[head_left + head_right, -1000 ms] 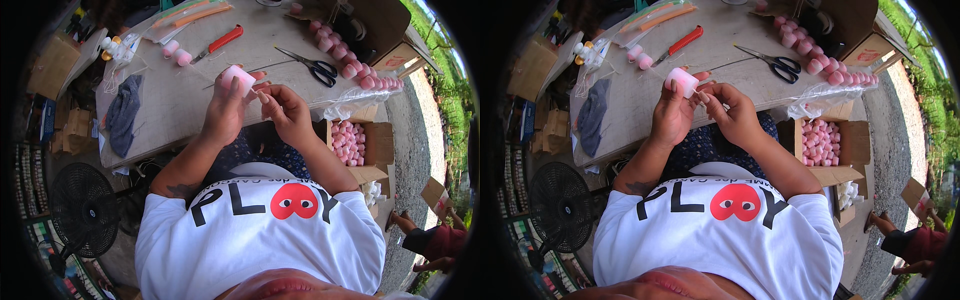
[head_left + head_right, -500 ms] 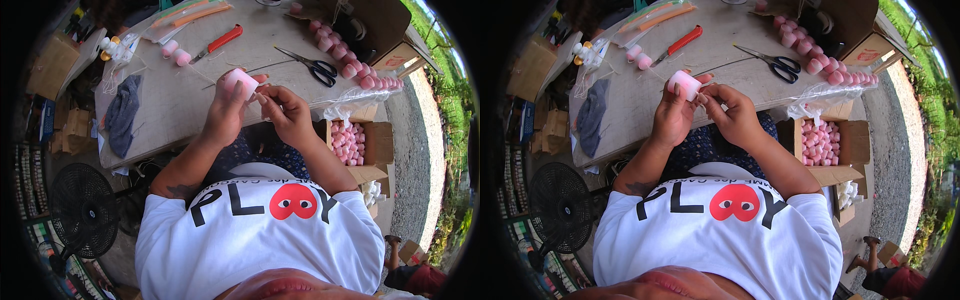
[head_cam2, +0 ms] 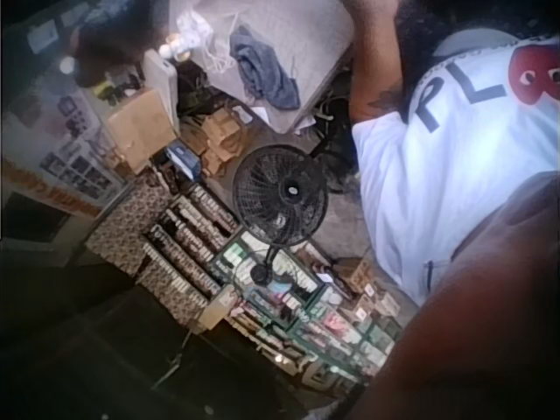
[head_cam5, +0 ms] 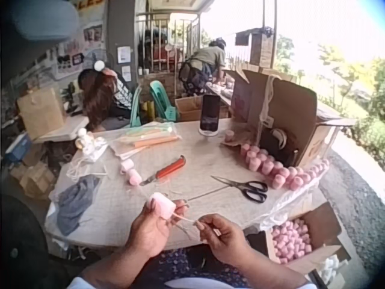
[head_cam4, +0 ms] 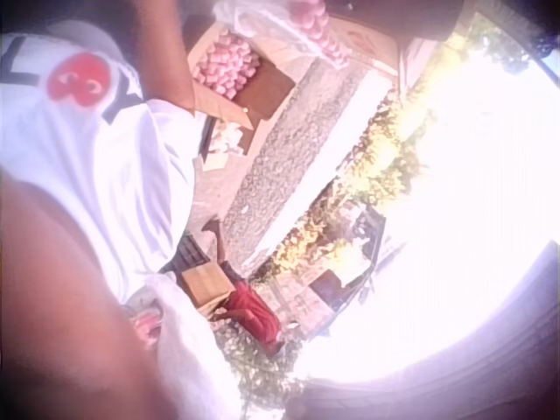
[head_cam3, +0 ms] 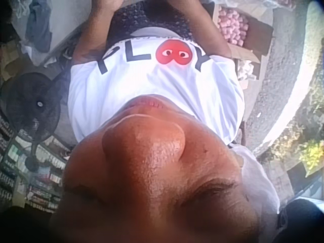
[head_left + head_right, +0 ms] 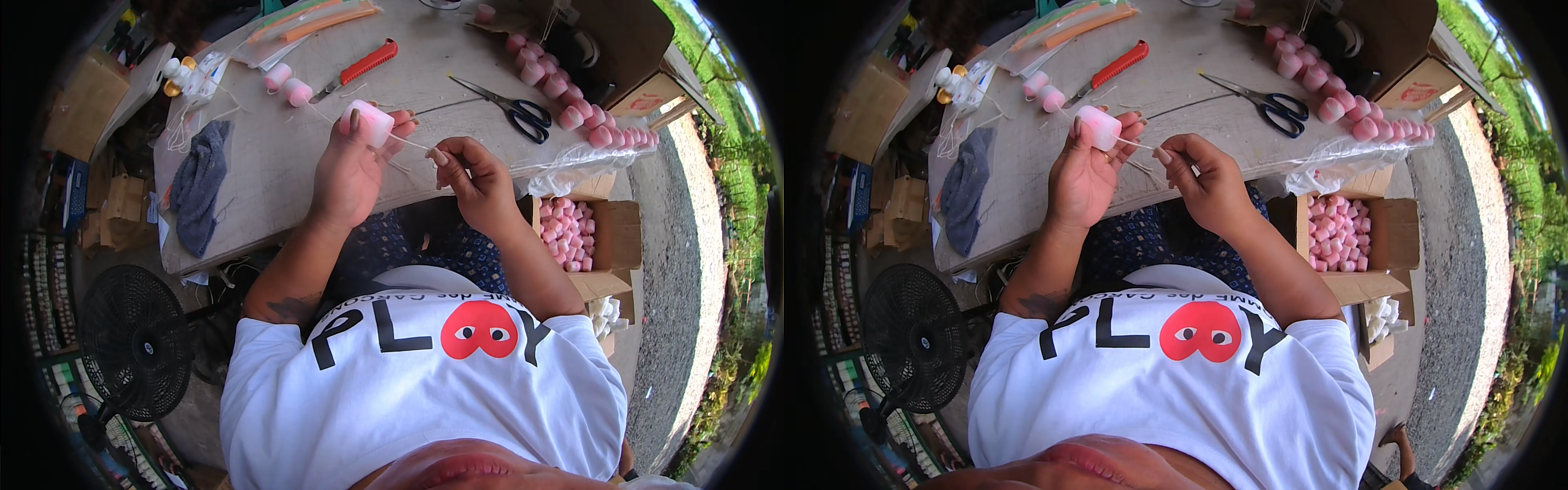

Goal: The person threads pink cylindrical foam pieces onto a thin wire, ties the wire to secure the pieces, and uses scissors to trim the excess wire. The person repeats this process to create a string of foam pieces.

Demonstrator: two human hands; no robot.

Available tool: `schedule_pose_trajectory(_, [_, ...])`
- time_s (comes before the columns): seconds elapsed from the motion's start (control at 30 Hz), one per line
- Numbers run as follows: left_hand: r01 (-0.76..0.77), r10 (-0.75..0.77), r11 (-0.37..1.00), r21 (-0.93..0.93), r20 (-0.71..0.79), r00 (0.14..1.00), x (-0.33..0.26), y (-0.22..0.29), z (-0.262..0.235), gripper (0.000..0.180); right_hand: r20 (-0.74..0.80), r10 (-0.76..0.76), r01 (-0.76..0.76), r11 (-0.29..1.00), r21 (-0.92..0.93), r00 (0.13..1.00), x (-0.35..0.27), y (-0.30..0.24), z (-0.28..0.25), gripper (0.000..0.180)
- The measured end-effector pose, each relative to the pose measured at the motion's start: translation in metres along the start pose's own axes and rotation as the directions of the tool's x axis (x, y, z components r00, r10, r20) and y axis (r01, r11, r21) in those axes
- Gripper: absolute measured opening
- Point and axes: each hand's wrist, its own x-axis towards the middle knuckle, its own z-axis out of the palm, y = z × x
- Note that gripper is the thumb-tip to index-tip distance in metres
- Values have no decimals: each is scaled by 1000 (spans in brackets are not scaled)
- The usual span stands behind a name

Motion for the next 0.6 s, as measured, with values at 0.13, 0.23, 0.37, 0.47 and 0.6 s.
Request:
schedule_pose_trajectory(0.13, [139,-171,960,-244,-115,979,7,20,-18,55,-155,41,-29,996,81,987,21,18,-24,17])
schedule_pose_trajectory(0.23, [176,-193,924,-340,-16,981,5,21,-28,56,-289,39,-52,998,-36,957,39,25,-43,20])
schedule_pose_trajectory(0.37, [225,-205,897,-381,94,974,3,19,-36,57,-345,-25,-10,995,-101,938,46,26,-50,27])
schedule_pose_trajectory(0.47, [214,-200,915,-343,76,977,2,18,-36,57,-331,-47,-2,989,-145,943,44,22,-48,26])
schedule_pose_trajectory(0.6, [205,-210,945,-257,5,978,3,17,-32,57,-279,-19,1,998,-65,960,38,31,-51,23])
